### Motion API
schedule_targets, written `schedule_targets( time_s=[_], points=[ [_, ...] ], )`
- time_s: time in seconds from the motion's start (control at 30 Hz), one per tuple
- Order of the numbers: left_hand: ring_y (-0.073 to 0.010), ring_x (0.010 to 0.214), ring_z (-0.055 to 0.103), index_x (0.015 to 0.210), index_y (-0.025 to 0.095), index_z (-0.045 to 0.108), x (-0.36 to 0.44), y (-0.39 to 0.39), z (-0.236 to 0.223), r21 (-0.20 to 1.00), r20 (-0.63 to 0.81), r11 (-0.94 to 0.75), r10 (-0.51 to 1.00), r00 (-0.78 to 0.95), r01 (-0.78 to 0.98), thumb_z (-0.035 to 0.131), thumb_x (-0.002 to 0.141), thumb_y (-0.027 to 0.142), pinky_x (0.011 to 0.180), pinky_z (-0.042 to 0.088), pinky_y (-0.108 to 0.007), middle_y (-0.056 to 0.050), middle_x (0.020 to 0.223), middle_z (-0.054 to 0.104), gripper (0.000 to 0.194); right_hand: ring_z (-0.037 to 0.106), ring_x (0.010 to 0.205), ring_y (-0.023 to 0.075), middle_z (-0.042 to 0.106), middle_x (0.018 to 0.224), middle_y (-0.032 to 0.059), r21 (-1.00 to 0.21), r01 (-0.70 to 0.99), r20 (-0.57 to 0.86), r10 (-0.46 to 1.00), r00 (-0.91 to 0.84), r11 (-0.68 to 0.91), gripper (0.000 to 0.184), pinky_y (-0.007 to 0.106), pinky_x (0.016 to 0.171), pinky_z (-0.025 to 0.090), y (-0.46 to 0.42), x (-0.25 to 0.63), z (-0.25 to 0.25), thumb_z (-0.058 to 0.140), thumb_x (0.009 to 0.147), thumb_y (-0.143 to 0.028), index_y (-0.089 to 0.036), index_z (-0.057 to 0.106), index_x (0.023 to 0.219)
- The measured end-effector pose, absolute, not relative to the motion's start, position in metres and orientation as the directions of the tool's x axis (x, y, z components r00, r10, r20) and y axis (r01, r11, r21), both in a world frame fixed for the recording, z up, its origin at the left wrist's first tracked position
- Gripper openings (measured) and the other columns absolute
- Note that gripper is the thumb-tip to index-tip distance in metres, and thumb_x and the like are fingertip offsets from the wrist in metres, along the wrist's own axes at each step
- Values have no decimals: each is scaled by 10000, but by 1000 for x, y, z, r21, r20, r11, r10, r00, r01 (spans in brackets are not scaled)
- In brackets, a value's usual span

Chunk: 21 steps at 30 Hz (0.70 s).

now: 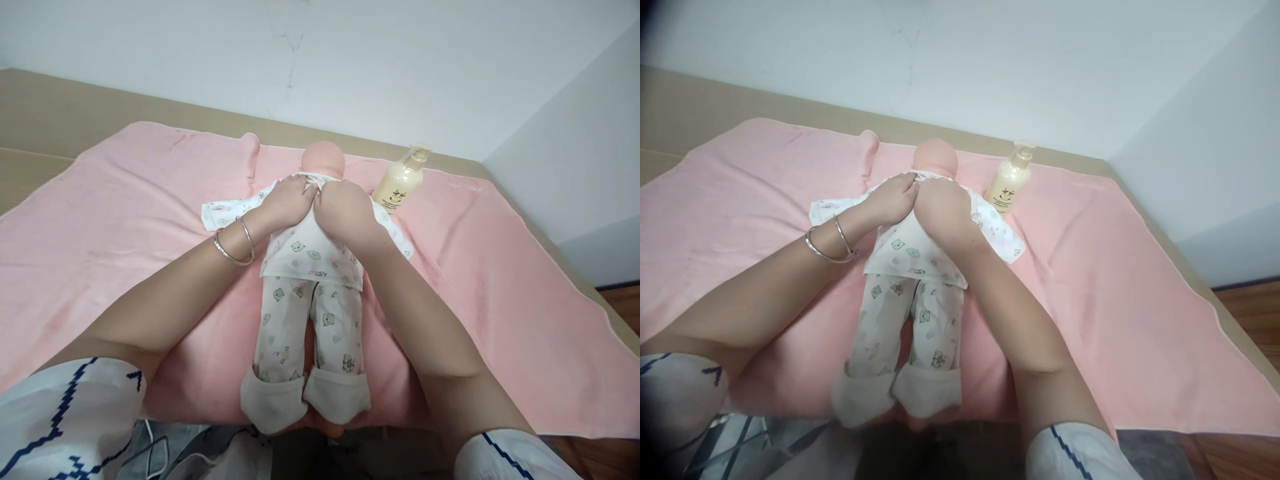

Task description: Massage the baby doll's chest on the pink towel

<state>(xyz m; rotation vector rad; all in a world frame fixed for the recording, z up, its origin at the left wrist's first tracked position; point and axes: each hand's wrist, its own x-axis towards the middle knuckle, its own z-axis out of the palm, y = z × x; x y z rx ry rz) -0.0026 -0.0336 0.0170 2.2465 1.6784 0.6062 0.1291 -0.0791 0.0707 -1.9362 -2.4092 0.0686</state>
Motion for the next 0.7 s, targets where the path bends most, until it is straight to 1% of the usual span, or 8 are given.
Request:
schedule_targets(
  time_s=[0.13,0.2,0.27,0.37,0.5,0.57,0.63,0.7],
  points=[
    [-362,1396,624,1357,87,641,0,-37,15,417,197,-295,953,231,860,280,1095,355,1220,479,-518,-237,1458,685,520,753,1051,329,790,1113,205,-245,966,44,996,-78,86,395,394,876,567,-64,137,65,413,1042,-271,-127,770,1132],
    [-370,1360,630,1323,89,653,5,-45,18,370,195,-299,951,241,879,299,1083,324,1197,490,-533,-240,1414,694,488,745,1128,346,788,1188,214,-290,956,53,998,-27,42,447,423,936,569,-53,142,58,384,1042,-314,-123,766,1174],
    [-380,1290,649,1260,91,668,10,-55,23,333,200,-314,945,259,889,309,1066,274,1150,511,-544,-245,1346,706,447,731,1201,361,775,1271,226,-300,953,52,998,-30,45,505,453,1000,562,-44,146,52,334,1052,-340,-115,760,1206],
    [-389,1231,659,1205,74,668,14,-64,28,315,232,-348,930,284,883,325,1029,195,1123,516,-551,-262,1293,706,404,712,1268,375,752,1359,234,-287,951,47,993,-106,115,549,474,1057,546,-38,151,47,281,1070,-337,-105,750,1235],
    [-374,1219,674,1105,108,678,9,-52,25,396,208,-331,941,268,856,361,1002,196,1107,532,-522,-239,1266,727,345,711,1260,399,748,1346,258,-188,966,22,984,-179,180,569,495,1058,540,-46,150,53,254,1105,-338,-65,726,1266],
    [-359,1220,682,1087,133,676,3,-40,20,454,198,-322,946,258,831,355,1023,247,1109,537,-506,-220,1264,736,347,729,1194,397,771,1263,254,-130,969,11,977,-212,212,525,491,1017,549,-56,145,59,295,1108,-333,-70,735,1222],
    [-362,1251,678,1132,133,670,-1,-31,14,492,198,-311,949,243,813,329,1054,303,1133,528,-512,-228,1293,731,388,750,1089,373,791,1129,232,-90,966,11,970,-243,243,453,464,945,561,-67,138,63,346,1094,-293,-94,753,1112],
    [-379,1282,670,1193,116,660,-3,-28,10,500,203,-295,954,221,814,303,1074,335,1155,516,-531,-249,1322,719,436,752,997,345,784,1005,210,-70,964,23,966,-257,258,399,429,867,560,-74,133,66,377,1068,-226,-116,754,998]
  ],
)
